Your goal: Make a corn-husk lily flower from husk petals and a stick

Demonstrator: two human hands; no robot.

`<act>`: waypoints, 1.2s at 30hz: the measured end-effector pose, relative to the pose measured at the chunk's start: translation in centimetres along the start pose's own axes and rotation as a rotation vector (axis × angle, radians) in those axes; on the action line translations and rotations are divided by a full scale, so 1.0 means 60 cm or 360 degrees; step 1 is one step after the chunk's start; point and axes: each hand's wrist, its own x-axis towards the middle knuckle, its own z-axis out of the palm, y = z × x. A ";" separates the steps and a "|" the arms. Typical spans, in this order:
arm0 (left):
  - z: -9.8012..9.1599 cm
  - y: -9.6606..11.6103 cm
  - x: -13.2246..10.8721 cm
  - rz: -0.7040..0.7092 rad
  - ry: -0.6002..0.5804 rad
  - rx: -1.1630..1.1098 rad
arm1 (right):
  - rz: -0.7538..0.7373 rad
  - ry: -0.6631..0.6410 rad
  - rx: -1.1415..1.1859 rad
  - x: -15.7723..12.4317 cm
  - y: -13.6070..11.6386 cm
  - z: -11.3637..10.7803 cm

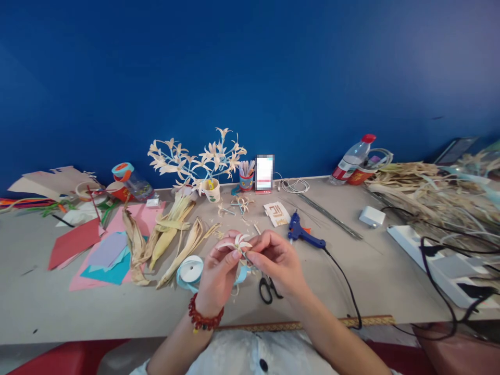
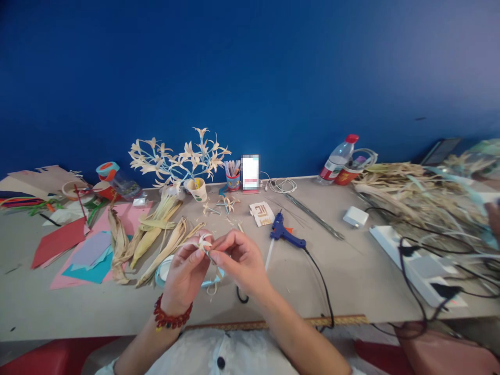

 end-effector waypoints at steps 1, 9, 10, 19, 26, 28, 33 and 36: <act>0.000 0.000 0.000 0.0006 -0.0001 0.0012 | -0.0001 0.0003 0.0002 0.000 0.000 0.000; 0.004 -0.004 -0.005 0.0073 0.0033 0.0045 | -0.0178 0.0116 -0.0113 -0.006 0.005 0.003; 0.006 -0.005 -0.006 0.0069 0.0050 0.0038 | -0.0213 0.0137 -0.0161 -0.007 0.005 0.003; 0.011 -0.012 -0.011 0.0019 0.0206 0.0005 | -0.0326 0.0147 -0.0353 -0.013 0.000 0.005; 0.006 0.000 -0.008 -0.0004 0.0071 0.0003 | -0.0120 0.0039 -0.0156 -0.004 -0.007 -0.001; 0.004 0.002 -0.006 -0.0023 0.0057 0.0016 | -0.0100 0.0034 -0.0112 -0.003 -0.008 -0.001; 0.000 -0.002 -0.006 -0.0024 0.0078 0.0037 | -0.0108 0.0050 -0.0051 -0.004 -0.006 0.003; 0.001 -0.006 -0.006 -0.0008 0.0113 0.0013 | -0.0145 0.0082 -0.0052 -0.006 -0.004 0.007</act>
